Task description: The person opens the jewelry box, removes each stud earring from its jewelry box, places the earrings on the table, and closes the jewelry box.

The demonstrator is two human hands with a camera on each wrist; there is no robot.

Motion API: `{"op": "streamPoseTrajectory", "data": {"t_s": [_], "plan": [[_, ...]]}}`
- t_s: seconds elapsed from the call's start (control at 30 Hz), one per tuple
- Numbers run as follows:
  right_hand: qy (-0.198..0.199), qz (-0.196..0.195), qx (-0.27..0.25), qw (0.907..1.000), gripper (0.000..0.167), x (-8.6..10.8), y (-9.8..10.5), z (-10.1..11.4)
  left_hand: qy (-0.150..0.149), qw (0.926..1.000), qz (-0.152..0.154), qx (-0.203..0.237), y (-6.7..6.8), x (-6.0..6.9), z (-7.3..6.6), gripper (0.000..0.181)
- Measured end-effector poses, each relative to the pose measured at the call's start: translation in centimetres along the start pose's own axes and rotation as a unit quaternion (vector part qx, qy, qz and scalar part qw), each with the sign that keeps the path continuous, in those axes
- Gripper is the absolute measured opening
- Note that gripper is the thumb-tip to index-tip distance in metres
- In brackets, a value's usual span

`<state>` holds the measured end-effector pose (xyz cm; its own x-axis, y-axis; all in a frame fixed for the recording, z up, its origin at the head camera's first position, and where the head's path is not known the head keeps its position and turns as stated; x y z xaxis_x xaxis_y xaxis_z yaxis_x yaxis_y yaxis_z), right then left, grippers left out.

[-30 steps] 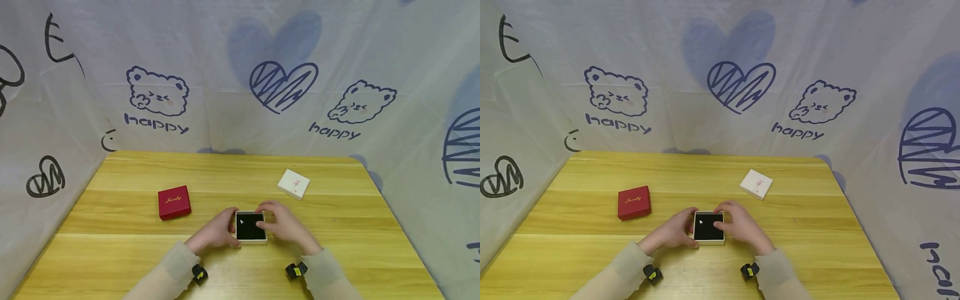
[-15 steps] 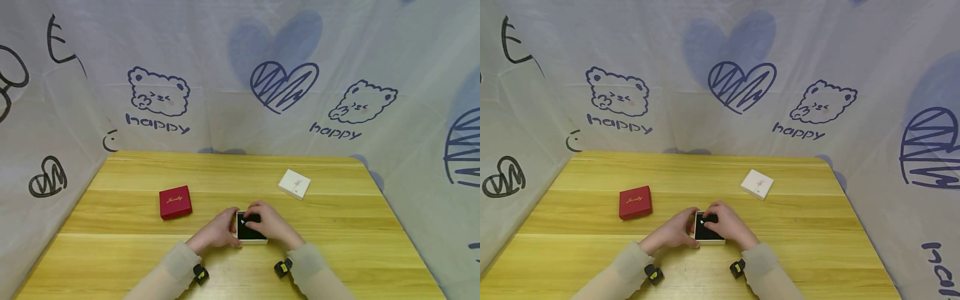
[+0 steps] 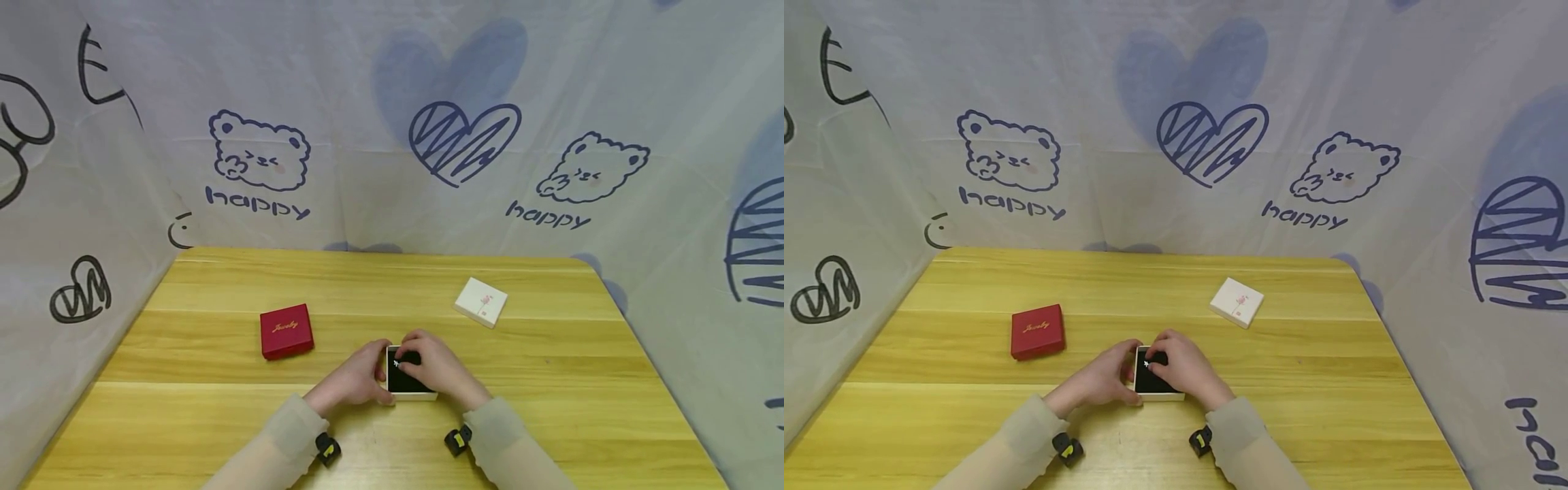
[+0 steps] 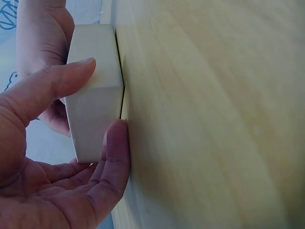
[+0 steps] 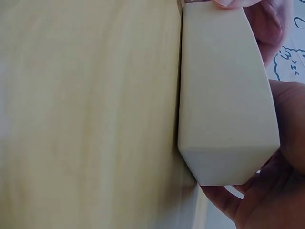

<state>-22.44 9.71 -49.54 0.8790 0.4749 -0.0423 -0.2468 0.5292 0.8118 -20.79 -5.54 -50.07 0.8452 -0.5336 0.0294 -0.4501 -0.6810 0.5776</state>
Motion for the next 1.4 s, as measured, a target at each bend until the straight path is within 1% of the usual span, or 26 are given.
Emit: {"op": "streamPoseTrajectory", "data": {"t_s": [0.23, 0.43, 0.63, 0.73, 1.0, 1.23, 1.4], "plan": [[0.005, -0.001, 0.005, 1.0000, 0.008, -0.18, 0.26, 0.14, 0.002, 1.0000, 0.000, 0.001, 0.10, -0.18, -0.03, 0.086], [0.003, 0.008, 0.002, 1.0000, 0.008, -0.13, 0.22, 0.15, 0.004, 1.0000, 0.004, -0.005, 0.05, -0.03, -0.06, 0.088], [-0.002, 0.009, 0.005, 0.9999, 0.005, -0.24, 0.03, 0.04, 0.000, 0.9998, 0.008, -0.017, -0.12, -0.02, 0.27, 0.088], [-0.005, 0.004, 0.010, 0.9999, 0.005, -0.44, 0.10, -0.02, -0.004, 0.9999, 0.005, -0.015, -0.11, -0.08, 0.21, 0.087], [-0.008, 0.001, 0.028, 0.9996, 0.003, -0.84, 0.25, 0.09, -0.009, 0.9998, -0.001, -0.015, -0.06, -0.17, 0.27, 0.091], [-0.019, 0.011, 0.020, 0.9996, 0.003, -0.99, 0.17, 0.10, -0.009, 0.9999, 0.001, -0.011, -0.07, -0.11, 0.33, 0.090], [-0.011, 0.016, 0.009, 0.9998, 0.006, -0.98, 0.23, 0.15, -0.007, 0.9999, 0.003, -0.013, -0.03, -0.11, 0.26, 0.090]]}}
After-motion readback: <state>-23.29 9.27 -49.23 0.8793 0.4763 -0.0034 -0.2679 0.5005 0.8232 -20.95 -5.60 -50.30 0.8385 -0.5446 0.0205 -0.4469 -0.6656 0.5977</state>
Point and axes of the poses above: each hand's wrist, its own x-axis away from the middle knuckle, its own y-axis out of the back of the hand, z = x × y, the point moved 4 cm from there along -x, towards the middle knuckle, and after that the axes turned 5 degrees about -y, right-handed, at the moved point
